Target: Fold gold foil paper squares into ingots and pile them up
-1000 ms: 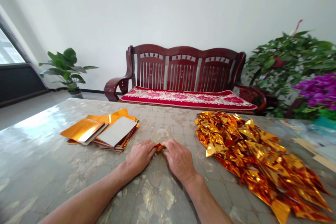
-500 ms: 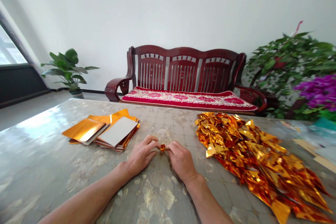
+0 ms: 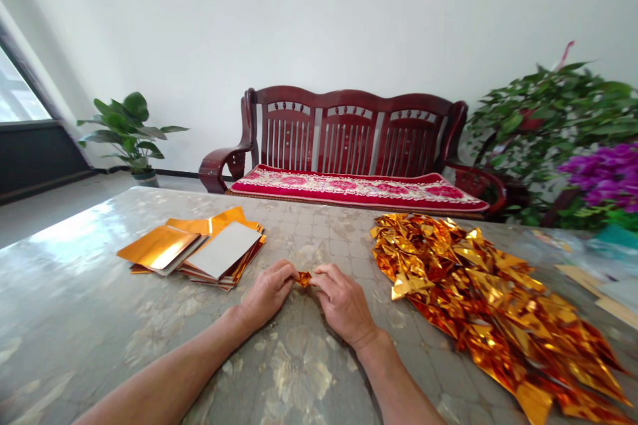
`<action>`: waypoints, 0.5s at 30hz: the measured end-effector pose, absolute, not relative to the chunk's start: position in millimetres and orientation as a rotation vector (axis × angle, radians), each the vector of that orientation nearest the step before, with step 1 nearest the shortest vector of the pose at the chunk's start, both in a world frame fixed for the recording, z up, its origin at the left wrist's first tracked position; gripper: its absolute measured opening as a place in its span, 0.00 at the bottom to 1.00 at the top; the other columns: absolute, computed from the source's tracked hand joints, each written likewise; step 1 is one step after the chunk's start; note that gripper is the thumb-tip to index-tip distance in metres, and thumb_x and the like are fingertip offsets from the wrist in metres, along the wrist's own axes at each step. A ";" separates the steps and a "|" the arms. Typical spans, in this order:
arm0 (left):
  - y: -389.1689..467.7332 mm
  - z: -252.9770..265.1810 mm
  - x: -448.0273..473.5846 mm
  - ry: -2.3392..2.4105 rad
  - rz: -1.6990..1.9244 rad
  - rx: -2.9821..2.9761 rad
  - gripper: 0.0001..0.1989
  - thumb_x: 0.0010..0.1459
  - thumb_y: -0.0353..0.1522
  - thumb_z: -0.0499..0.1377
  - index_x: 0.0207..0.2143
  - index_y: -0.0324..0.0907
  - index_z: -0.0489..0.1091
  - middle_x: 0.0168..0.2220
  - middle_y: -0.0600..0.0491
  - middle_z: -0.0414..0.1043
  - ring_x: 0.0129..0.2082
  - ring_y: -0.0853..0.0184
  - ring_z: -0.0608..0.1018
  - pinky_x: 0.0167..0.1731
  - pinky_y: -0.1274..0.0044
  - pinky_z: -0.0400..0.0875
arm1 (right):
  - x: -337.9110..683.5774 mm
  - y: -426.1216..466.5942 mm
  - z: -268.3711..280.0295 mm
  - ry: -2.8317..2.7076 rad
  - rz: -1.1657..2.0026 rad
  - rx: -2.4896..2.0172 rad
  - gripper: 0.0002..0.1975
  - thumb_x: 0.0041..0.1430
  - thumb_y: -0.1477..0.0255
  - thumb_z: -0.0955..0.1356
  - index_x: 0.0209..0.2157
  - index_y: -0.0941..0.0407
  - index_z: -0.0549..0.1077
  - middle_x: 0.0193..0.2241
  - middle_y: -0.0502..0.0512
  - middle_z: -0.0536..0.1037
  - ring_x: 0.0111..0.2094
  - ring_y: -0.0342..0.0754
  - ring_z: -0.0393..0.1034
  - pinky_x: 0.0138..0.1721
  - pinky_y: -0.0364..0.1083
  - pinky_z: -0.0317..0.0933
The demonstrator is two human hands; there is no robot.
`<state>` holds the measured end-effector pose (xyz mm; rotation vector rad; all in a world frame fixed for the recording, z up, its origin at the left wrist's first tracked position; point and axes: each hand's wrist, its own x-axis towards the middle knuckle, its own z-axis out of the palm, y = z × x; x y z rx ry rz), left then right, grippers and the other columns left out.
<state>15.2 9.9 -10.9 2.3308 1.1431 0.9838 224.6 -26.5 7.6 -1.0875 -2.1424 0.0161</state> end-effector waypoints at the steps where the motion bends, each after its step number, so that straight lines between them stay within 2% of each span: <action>1: 10.1 -11.0 15.2 1.143 0.986 2.330 0.09 0.63 0.25 0.51 0.35 0.43 0.70 0.36 0.54 0.70 0.37 0.68 0.73 0.39 0.79 0.66 | 225.0 -26.2 7.4 -2.139 0.023 -1.081 0.17 0.56 0.84 0.65 0.43 0.51 0.73 0.44 0.52 0.76 0.45 0.47 0.73 0.46 0.45 0.66; 6: 9.7 -10.5 15.3 1.131 1.007 2.312 0.09 0.60 0.23 0.52 0.34 0.43 0.69 0.36 0.54 0.69 0.37 0.68 0.73 0.39 0.78 0.66 | 227.7 -24.8 6.0 -2.142 0.005 -1.066 0.15 0.59 0.83 0.64 0.42 0.52 0.74 0.41 0.53 0.77 0.42 0.46 0.74 0.43 0.44 0.68; 10: 9.5 -10.6 15.3 1.142 1.032 2.290 0.09 0.59 0.23 0.52 0.33 0.43 0.68 0.35 0.54 0.70 0.37 0.68 0.73 0.39 0.78 0.66 | 228.6 -25.9 7.4 -2.179 -0.093 -1.026 0.13 0.64 0.80 0.62 0.43 0.52 0.74 0.43 0.54 0.77 0.43 0.47 0.73 0.43 0.45 0.68; 15: 10.6 -11.0 16.1 1.151 1.040 2.291 0.09 0.57 0.22 0.52 0.33 0.43 0.68 0.35 0.54 0.70 0.35 0.68 0.73 0.37 0.78 0.66 | 229.8 -25.2 7.6 -2.178 -0.118 -1.052 0.11 0.66 0.79 0.62 0.39 0.53 0.75 0.39 0.54 0.77 0.39 0.45 0.73 0.40 0.43 0.67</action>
